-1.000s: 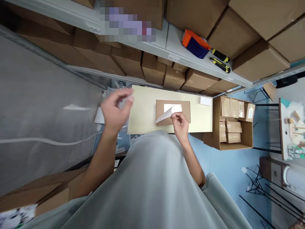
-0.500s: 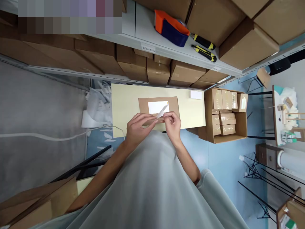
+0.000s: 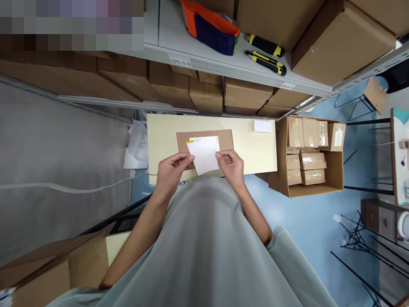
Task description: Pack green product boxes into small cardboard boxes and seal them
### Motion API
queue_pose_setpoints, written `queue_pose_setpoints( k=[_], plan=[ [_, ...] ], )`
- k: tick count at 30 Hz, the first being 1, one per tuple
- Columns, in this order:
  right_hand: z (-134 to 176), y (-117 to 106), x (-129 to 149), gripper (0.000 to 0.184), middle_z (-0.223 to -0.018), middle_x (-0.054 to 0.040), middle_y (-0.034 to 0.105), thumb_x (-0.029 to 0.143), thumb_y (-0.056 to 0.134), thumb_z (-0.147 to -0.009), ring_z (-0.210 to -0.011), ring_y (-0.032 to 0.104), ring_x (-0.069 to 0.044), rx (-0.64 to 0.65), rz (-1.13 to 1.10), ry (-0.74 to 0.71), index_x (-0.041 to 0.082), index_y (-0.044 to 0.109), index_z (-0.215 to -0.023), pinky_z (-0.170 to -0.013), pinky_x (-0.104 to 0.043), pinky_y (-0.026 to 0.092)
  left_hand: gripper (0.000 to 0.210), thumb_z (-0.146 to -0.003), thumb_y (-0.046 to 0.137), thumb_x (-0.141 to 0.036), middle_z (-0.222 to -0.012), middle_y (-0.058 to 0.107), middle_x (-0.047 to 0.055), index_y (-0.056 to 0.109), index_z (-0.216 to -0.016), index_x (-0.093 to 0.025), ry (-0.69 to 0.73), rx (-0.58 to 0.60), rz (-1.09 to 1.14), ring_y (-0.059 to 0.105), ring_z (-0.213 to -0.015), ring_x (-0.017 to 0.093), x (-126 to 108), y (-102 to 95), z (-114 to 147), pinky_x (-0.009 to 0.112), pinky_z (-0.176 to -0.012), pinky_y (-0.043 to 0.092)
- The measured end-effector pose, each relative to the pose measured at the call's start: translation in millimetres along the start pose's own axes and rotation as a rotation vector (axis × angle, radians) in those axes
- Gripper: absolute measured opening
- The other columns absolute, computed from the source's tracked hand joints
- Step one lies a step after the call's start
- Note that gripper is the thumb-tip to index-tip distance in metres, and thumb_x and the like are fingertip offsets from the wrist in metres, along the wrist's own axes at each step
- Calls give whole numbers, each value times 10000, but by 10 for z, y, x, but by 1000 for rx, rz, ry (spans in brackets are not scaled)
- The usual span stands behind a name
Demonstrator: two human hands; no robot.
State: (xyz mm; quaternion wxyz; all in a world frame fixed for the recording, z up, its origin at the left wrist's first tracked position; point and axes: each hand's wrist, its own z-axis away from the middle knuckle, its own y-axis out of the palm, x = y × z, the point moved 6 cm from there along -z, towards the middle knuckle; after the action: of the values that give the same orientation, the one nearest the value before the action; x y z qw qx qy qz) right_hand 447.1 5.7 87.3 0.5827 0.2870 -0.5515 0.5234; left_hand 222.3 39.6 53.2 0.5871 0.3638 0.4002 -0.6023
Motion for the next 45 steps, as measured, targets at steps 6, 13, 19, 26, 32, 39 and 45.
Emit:
queue_pose_setpoints(
  k=[6, 13, 19, 26, 32, 39, 45],
  plan=[
    [-98, -92, -226, 339, -921, -48, 766, 577, 777, -874, -719, 622, -162, 166, 43, 49, 238, 780, -864, -658, -311, 537, 472, -675, 960, -594, -917, 803, 84, 822, -875, -189, -131, 1, 86, 685, -815, 201, 41, 88, 102, 322, -737, 543],
    [-116, -167, -398, 241, -823, -16, 725, 483, 720, -877, -687, 623, -164, 227, 65, 70, 249, 715, -819, -614, -298, 496, 564, -693, 941, -712, -975, 856, 104, 867, -932, -207, -95, 35, -45, 764, -903, 269, 120, 206, 164, 401, -866, 632],
    [-233, -405, -365, 146, -854, -6, 683, 348, 634, -937, -682, 613, -156, 96, 313, -134, 254, 645, -827, -693, -310, 531, 517, -771, 900, -648, -1162, 872, 122, 884, -1053, -215, -81, 1, -189, 799, -1071, 298, 366, 154, 165, 424, -1038, 627],
    [-260, -534, -233, 160, -949, -36, 709, 290, 552, -1079, -729, 647, -163, -26, 571, -423, 253, 636, -948, -664, -296, 507, 400, -710, 950, -527, -1013, 858, 110, 838, -919, -205, -74, -76, -94, 767, -883, 230, 455, 217, 254, 350, -843, 633],
    [195, -27, -102, 164, -929, -31, 739, 182, 595, -1098, -821, 714, -152, 343, 667, -793, 251, 662, -965, -688, -265, 512, 490, -703, 929, -540, -942, 813, 81, 798, -1012, -183, -114, -92, 55, 729, -813, 196, 533, 359, 255, 299, -718, 575],
    [445, 96, -19, 186, -870, -4, 713, 122, 616, -1056, -717, 663, -136, 452, 659, -941, 248, 641, -922, -632, -277, 470, 410, -684, 932, -506, -813, 748, 22, 747, -871, -191, -81, -123, 56, 677, -791, 188, 506, 304, 344, 291, -714, 557],
    [213, 60, 112, 150, -910, -10, 734, 178, 574, -1067, -742, 676, -129, 583, 508, -776, 245, 658, -963, -641, -258, 482, 389, -716, 894, -522, -751, 704, 6, 698, -853, -215, -106, -80, 54, 656, -753, 189, 568, 306, 335, 310, -714, 553]
  ],
)
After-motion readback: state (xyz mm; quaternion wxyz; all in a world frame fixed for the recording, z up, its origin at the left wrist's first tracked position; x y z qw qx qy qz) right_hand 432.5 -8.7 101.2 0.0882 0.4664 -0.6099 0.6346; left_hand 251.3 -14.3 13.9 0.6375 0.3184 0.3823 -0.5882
